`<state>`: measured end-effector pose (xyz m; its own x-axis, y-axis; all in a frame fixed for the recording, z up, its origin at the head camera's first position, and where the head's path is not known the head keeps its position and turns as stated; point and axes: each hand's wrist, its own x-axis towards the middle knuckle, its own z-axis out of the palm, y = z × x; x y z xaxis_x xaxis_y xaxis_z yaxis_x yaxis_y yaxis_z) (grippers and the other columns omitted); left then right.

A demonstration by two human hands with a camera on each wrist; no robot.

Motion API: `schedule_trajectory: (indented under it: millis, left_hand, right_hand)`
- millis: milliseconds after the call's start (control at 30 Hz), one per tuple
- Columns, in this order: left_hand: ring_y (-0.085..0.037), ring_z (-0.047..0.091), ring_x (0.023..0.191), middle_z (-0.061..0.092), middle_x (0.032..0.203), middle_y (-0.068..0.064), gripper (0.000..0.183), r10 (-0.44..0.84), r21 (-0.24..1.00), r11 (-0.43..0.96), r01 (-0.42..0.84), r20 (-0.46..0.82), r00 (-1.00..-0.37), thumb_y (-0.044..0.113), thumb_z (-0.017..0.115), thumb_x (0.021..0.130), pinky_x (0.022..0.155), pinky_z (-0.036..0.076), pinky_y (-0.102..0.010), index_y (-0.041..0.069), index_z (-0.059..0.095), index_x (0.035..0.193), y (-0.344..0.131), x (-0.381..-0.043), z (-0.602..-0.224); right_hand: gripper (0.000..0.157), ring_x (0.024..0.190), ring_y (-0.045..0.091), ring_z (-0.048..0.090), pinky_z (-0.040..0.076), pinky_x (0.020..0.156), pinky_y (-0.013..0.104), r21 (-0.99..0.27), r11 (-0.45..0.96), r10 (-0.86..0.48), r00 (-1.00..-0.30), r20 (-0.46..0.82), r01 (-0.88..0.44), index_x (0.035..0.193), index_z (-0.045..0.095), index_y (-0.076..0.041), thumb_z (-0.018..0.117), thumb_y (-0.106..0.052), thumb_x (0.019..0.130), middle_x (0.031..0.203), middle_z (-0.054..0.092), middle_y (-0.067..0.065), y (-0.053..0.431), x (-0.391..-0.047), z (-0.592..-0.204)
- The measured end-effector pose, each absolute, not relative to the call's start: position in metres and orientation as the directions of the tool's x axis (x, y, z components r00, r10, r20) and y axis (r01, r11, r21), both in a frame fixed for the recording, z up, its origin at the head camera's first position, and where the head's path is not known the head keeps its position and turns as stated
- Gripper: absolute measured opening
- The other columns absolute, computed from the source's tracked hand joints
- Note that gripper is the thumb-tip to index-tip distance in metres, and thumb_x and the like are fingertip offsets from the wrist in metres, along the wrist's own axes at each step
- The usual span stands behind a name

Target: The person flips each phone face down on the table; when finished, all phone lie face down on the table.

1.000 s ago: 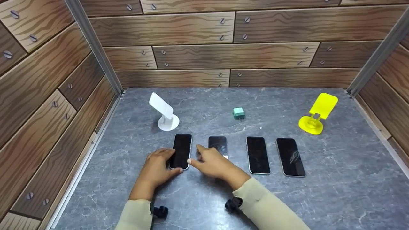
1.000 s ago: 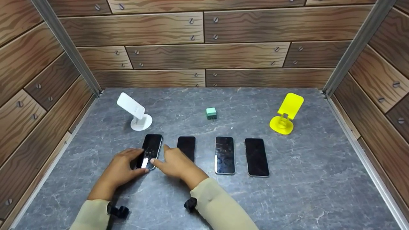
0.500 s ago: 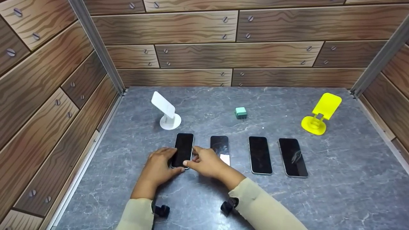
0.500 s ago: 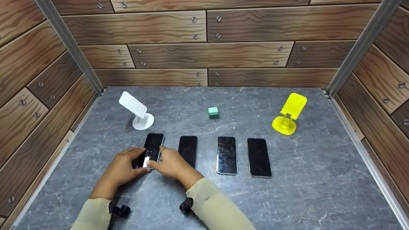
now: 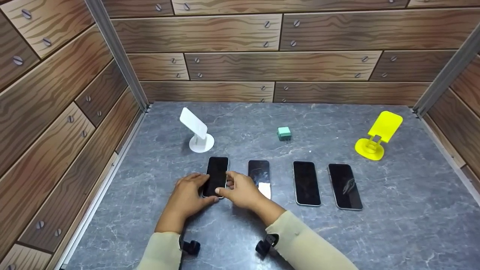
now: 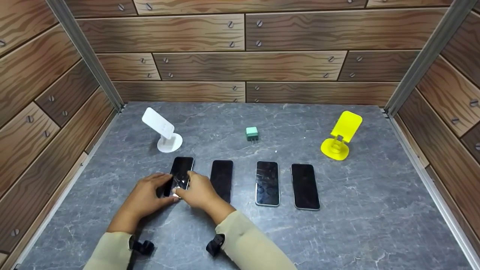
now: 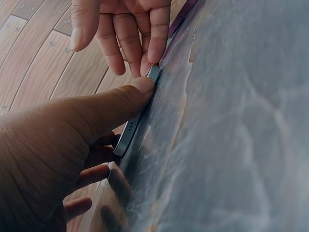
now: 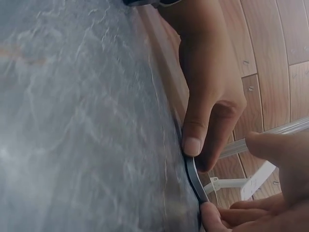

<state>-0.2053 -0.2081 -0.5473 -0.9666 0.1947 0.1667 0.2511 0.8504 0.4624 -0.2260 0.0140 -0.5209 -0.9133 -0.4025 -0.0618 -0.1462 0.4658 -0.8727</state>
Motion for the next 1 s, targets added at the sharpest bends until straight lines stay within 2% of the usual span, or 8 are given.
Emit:
schedule_trajectory:
  millis: [367,600,700,800,900,1000]
  left_hand:
    - [-0.039,0.058,0.146,0.069,0.149,-0.015,0.080,0.190,0.470,0.849,0.243,0.159,-0.969,0.052,0.092,0.085,0.125,0.038,-0.061,0.007,0.069,0.147,-0.208,-0.206,-0.547]
    - [-0.037,0.058,0.147,0.068,0.151,-0.013,0.079,0.197,0.482,0.839,0.251,0.160,-0.967,0.057,0.086,0.089,0.127,0.036,-0.060,0.008,0.068,0.149,-0.210,-0.207,-0.549]
    - [-0.037,0.057,0.148,0.067,0.153,-0.013,0.079,0.198,0.487,0.837,0.249,0.154,-0.968,0.059,0.083,0.091,0.127,0.035,-0.061,0.009,0.067,0.150,-0.212,-0.207,-0.551]
    - [-0.037,0.056,0.149,0.066,0.154,-0.013,0.079,0.196,0.492,0.835,0.245,0.148,-0.969,0.061,0.082,0.092,0.128,0.034,-0.062,0.010,0.066,0.151,-0.212,-0.207,-0.552]
    - [-0.037,0.056,0.150,0.066,0.154,-0.012,0.079,0.198,0.490,0.837,0.245,0.147,-0.969,0.061,0.081,0.093,0.128,0.034,-0.062,0.010,0.066,0.151,-0.213,-0.207,-0.552]
    - [-0.036,0.056,0.150,0.066,0.154,-0.011,0.080,0.202,0.483,0.839,0.250,0.150,-0.968,0.061,0.081,0.092,0.128,0.033,-0.063,0.010,0.066,0.151,-0.213,-0.208,-0.551]
  right_hand:
    - [0.073,0.139,0.047,0.061,0.053,0.115,0.053,-0.967,0.253,-0.352,-0.931,-0.098,0.006,0.157,0.045,0.015,0.078,-0.016,0.099,0.151,0.059,0.035,0.013,-0.225,-0.524]
    - [0.076,0.136,0.048,0.063,0.057,0.111,0.046,-0.987,0.157,-0.337,-0.936,-0.096,0.045,0.156,0.040,0.020,0.077,-0.008,0.097,0.149,0.058,0.037,0.008,-0.226,-0.525]
    - [0.071,0.126,0.042,0.070,0.060,0.106,0.044,-0.976,0.213,-0.325,-0.939,-0.110,0.040,0.153,0.045,0.020,0.078,-0.008,0.097,0.140,0.065,0.034,0.005,-0.226,-0.526]
    - [0.059,0.103,0.026,0.075,0.063,0.092,0.037,-0.942,0.334,-0.316,-0.943,-0.107,-0.005,0.145,0.056,0.016,0.079,-0.010,0.097,0.120,0.075,0.022,0.003,-0.225,-0.527]
    - [0.041,0.075,0.011,0.070,0.060,0.070,0.027,-0.908,0.416,-0.305,-0.948,-0.091,-0.047,0.131,0.066,0.011,0.078,-0.009,0.097,0.094,0.077,0.007,0.000,-0.225,-0.527]
    - [0.024,0.058,0.005,0.063,0.052,0.054,0.021,-0.907,0.419,-0.292,-0.952,-0.087,-0.045,0.116,0.068,0.006,0.076,-0.004,0.096,0.078,0.075,0.001,-0.003,-0.226,-0.528]
